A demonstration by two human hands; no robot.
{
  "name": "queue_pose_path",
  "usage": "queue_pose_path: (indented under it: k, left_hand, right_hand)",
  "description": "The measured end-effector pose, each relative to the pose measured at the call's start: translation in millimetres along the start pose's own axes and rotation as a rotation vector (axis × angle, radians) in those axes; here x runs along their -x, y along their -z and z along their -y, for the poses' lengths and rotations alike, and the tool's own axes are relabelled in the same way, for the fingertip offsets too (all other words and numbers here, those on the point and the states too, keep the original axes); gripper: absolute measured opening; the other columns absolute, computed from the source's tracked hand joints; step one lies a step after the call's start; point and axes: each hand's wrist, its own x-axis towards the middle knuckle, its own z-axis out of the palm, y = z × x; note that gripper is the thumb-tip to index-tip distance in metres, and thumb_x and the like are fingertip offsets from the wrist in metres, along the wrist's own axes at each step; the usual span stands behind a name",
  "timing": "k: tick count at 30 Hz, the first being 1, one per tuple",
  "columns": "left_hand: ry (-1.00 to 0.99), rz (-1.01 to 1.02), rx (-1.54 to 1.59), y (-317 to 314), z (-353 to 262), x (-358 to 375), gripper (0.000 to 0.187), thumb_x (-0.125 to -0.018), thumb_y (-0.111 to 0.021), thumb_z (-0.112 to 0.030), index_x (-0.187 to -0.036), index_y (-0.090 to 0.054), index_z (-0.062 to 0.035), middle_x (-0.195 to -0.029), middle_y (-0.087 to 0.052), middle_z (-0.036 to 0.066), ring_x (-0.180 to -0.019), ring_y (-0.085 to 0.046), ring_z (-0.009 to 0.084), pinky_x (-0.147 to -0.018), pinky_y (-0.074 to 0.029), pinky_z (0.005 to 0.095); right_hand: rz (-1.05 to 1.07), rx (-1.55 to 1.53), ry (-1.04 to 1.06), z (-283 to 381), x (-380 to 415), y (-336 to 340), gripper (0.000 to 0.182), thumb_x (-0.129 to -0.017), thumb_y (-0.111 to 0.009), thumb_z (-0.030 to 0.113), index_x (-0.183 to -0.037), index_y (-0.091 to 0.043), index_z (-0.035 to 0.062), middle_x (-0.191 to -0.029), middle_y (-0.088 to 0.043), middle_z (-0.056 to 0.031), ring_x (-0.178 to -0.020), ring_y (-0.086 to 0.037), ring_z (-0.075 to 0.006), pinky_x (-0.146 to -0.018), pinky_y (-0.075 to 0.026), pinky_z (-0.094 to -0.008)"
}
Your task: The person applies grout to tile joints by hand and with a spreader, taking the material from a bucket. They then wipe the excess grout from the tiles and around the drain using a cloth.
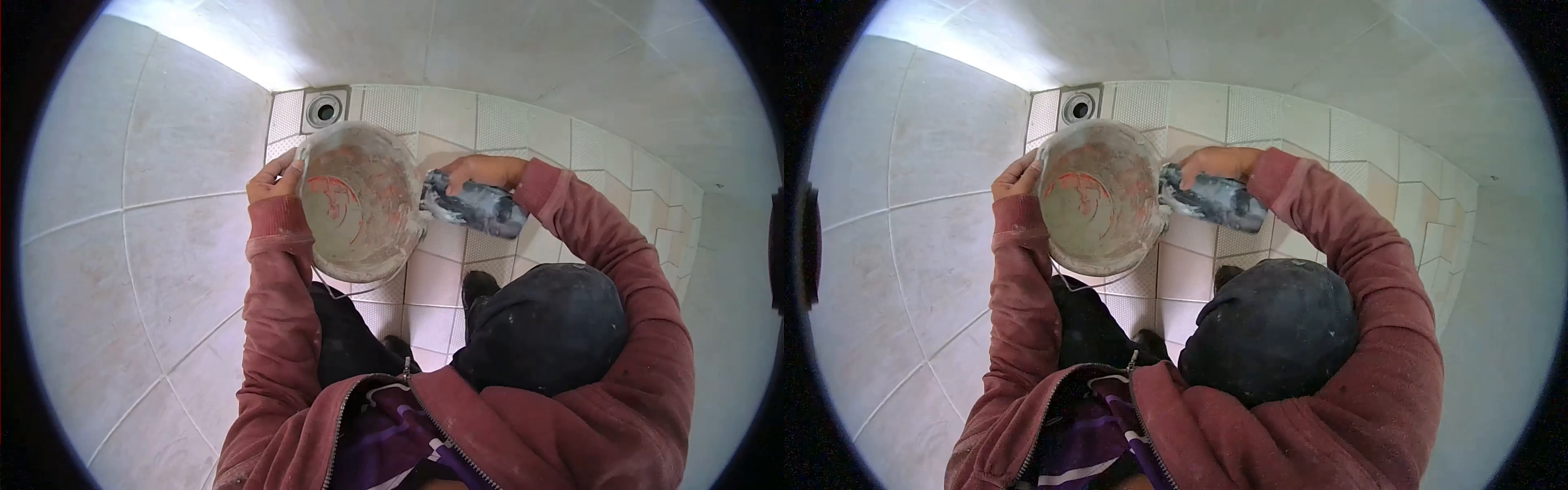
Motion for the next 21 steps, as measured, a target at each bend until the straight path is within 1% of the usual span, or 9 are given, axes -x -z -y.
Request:
queue_pose_path:
  k: [1, 4, 8, 9, 11, 13, 15, 19, 21]
  left_hand:
    - [-0.018, 0.024, 0.013, -1, 4, -1, 0.028, -0.079, -0.067, -0.012, -0.104, -0.065, 0.0014, -0.085, -0.067, 0.011, -0.071, -0.061, 0.0128, -0.065, -0.05, 0.0254]
    - [-0.104, 0.046, 0.035, -14, -4, 9, 0.028, -0.078, -0.067, -0.017, -0.1, -0.067, 0.0002, -0.082, -0.067, 0.007, -0.071, -0.06, 0.014, -0.066, -0.049, 0.0271]
    - [-0.153, 0.051, -0.159, -16, 13, 8, 0.028, -0.078, -0.062, -0.019, -0.1, -0.066, -0.0023, -0.081, -0.066, 0.016, -0.074, -0.063, 0.0217, -0.071, -0.048, 0.0321]
    - [-0.158, 0.015, -0.25, -12, 12, 11, 0.028, -0.079, -0.059, -0.021, -0.1, -0.066, -0.0029, -0.084, -0.066, 0.019, -0.079, -0.064, 0.028, -0.074, -0.048, 0.0361]
    - [-0.165, -0.018, -0.226, 6, -2, 27, 0.029, -0.079, -0.058, -0.022, -0.1, -0.066, -0.003, -0.086, -0.066, 0.02, -0.082, -0.064, 0.0291, -0.075, -0.048, 0.0372]
    - [-0.102, -0.074, -0.19, 26, -5, 31, 0.03, -0.083, -0.055, -0.023, -0.102, -0.065, -0.0024, -0.093, -0.066, 0.02, -0.09, -0.064, 0.0306, -0.078, -0.048, 0.038]
    - [-0.099, -0.106, -0.139, 49, 8, 29, 0.03, -0.084, -0.055, -0.023, -0.103, -0.064, -0.0019, -0.094, -0.066, 0.02, -0.09, -0.064, 0.031, -0.079, -0.048, 0.0374]
    - [-0.07, -0.166, -0.104, 73, 70, -2, 0.031, -0.086, -0.053, -0.022, -0.106, -0.063, -0.0006, -0.097, -0.065, 0.019, -0.09, -0.064, 0.03, -0.081, -0.048, 0.0355]
    - [-0.058, -0.189, -0.109, 87, 79, -8, 0.031, -0.085, -0.054, -0.022, -0.106, -0.063, -0.0008, -0.098, -0.065, 0.019, -0.09, -0.064, 0.0289, -0.081, -0.048, 0.0349]
  right_hand:
    - [-0.089, -0.201, -0.124, -3, 9, -1, 0.037, -0.07, -0.063, 0.028, -0.096, -0.065, 0.0014, -0.089, -0.064, -0.0086, -0.074, -0.06, -0.0189, -0.071, -0.048, -0.0312]
    - [-0.259, -0.176, -0.101, 29, 40, -8, 0.031, -0.072, -0.061, 0.027, -0.091, -0.065, 0.0026, -0.086, -0.064, -0.0088, -0.073, -0.06, -0.0184, -0.07, -0.048, -0.0297]
    - [-0.407, -0.376, -0.051, 87, 91, -4, 0.028, -0.075, -0.058, 0.024, -0.092, -0.064, 0.0024, -0.088, -0.065, -0.0089, -0.071, -0.062, -0.0199, -0.068, -0.051, -0.0308]
    - [-0.414, -0.348, -0.043, 104, 104, -8, 0.028, -0.075, -0.058, 0.024, -0.092, -0.064, 0.0024, -0.088, -0.065, -0.0089, -0.071, -0.062, -0.0199, -0.068, -0.051, -0.0308]
    - [-0.528, -0.339, 0.088, 132, 130, -32, 0.03, -0.078, -0.057, 0.023, -0.098, -0.062, 0.0018, -0.09, -0.065, -0.0092, -0.072, -0.063, -0.0202, -0.069, -0.052, -0.0322]
    - [-0.61, -0.245, 0.108, 157, 146, -57, 0.031, -0.078, -0.056, 0.023, -0.1, -0.06, 0.0015, -0.09, -0.065, -0.0093, -0.072, -0.063, -0.0199, -0.07, -0.052, -0.0322]
    - [-0.751, -0.082, 0.104, 178, 155, -88, 0.033, -0.08, -0.057, 0.025, -0.103, -0.058, 0.0014, -0.091, -0.064, -0.0096, -0.073, -0.064, -0.0189, -0.069, -0.053, -0.031]
    - [-0.81, -0.03, 0.159, 179, 162, -101, 0.032, -0.081, -0.057, 0.028, -0.099, -0.059, 0.0021, -0.087, -0.064, -0.0086, -0.068, -0.063, -0.017, -0.066, -0.052, -0.0286]
    - [-0.806, -0.019, 0.171, 180, 158, -102, 0.032, -0.081, -0.057, 0.029, -0.098, -0.059, 0.0022, -0.085, -0.064, -0.0081, -0.067, -0.062, -0.0164, -0.064, -0.051, -0.0284]
